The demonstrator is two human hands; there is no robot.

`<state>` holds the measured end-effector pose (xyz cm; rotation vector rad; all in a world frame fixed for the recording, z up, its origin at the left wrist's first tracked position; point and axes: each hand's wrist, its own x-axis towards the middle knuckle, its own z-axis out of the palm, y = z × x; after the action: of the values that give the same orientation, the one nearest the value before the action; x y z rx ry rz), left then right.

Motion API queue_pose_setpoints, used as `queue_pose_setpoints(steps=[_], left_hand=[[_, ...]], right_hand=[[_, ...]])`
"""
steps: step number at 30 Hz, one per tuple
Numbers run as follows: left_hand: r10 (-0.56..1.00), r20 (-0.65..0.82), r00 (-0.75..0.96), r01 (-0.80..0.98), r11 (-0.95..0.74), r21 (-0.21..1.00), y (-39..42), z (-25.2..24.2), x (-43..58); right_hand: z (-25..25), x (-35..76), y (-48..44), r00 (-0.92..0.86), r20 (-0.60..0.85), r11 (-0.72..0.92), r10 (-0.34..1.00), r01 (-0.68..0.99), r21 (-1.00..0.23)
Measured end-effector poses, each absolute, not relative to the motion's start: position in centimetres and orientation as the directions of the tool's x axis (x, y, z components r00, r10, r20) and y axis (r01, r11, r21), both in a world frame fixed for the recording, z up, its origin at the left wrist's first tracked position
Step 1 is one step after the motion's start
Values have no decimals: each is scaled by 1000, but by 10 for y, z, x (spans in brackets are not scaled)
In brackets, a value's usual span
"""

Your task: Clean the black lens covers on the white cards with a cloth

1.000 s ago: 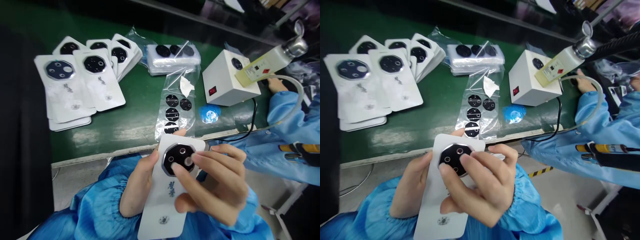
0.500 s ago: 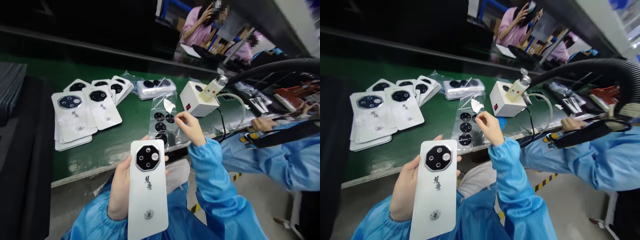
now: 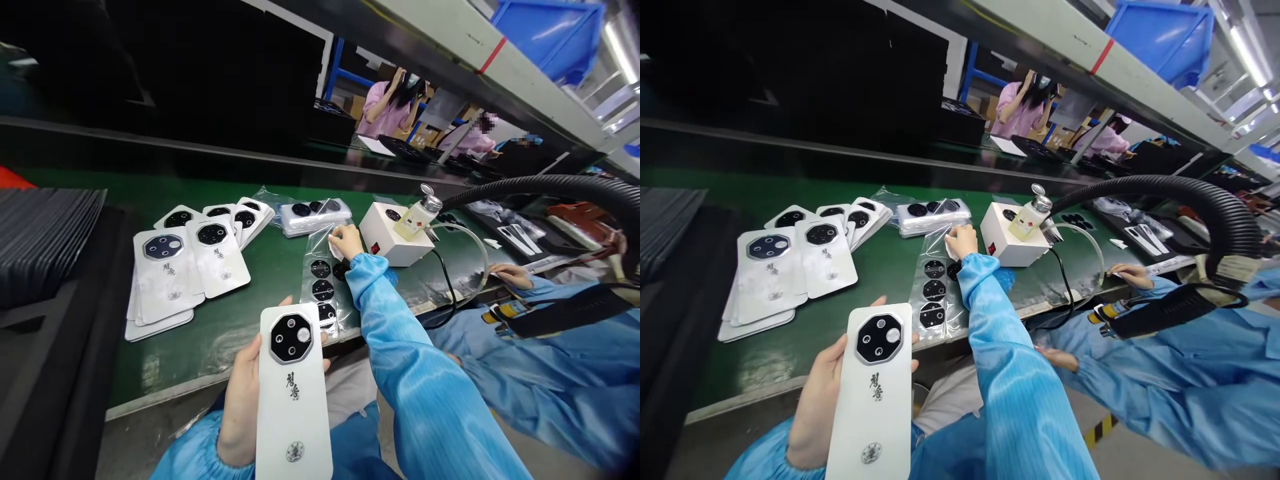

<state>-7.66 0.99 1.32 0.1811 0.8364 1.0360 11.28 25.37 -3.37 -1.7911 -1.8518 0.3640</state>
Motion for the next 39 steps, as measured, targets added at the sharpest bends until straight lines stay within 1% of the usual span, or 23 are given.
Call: queue_pose_setpoints(steps=[3,5,9,10,11,12,13,16,19,22,28,33,37,39], left_hand=[[806,-545,231,-710,523,471,14,13,-78],[809,-538,239,-740,510,439,16,13,-79],[839,-459,292,-812,471,344,19,12,-77],[840,-452,300,-827,465,316,19,12,-76],[839,-453,301,-841,457,288,19,11,-74],[838,-456,301,-852,450,266,19,10,-71],[838,-460,295,-861,442,252,18,9,-69],[847,-448,287,-869,427,251,13,8,-63],[854,-414,315,-876,429,218,8,11,-60],[854,-421,305,-888,415,197,5,16,-56],[879,-408,247,-893,370,256,3,14,-51],[895,-391,213,-876,353,330,3,8,-48],[918,-344,199,-882,321,345,4,5,-46],[925,-327,194,-878,312,362,4,5,-46]], right_hand=[[-21,109,243,-10,244,165,970,764,-623],[-9,103,218,-65,290,256,955,676,-692],[18,87,132,-193,339,390,921,431,-814],[24,84,110,-228,369,425,901,296,-855],[30,81,90,-268,389,449,881,218,-867],[34,78,73,-302,395,466,868,219,-857],[37,75,59,-349,404,501,846,259,-826],[36,69,37,-433,420,592,797,424,-685],[32,65,30,-458,442,636,771,520,-571],[30,64,25,-472,442,646,763,580,-497],[27,61,23,-441,477,643,760,614,-457],[26,60,27,-459,491,654,740,662,-367],[25,61,27,-467,474,655,746,645,-394],[24,61,27,-475,473,659,742,648,-381]])
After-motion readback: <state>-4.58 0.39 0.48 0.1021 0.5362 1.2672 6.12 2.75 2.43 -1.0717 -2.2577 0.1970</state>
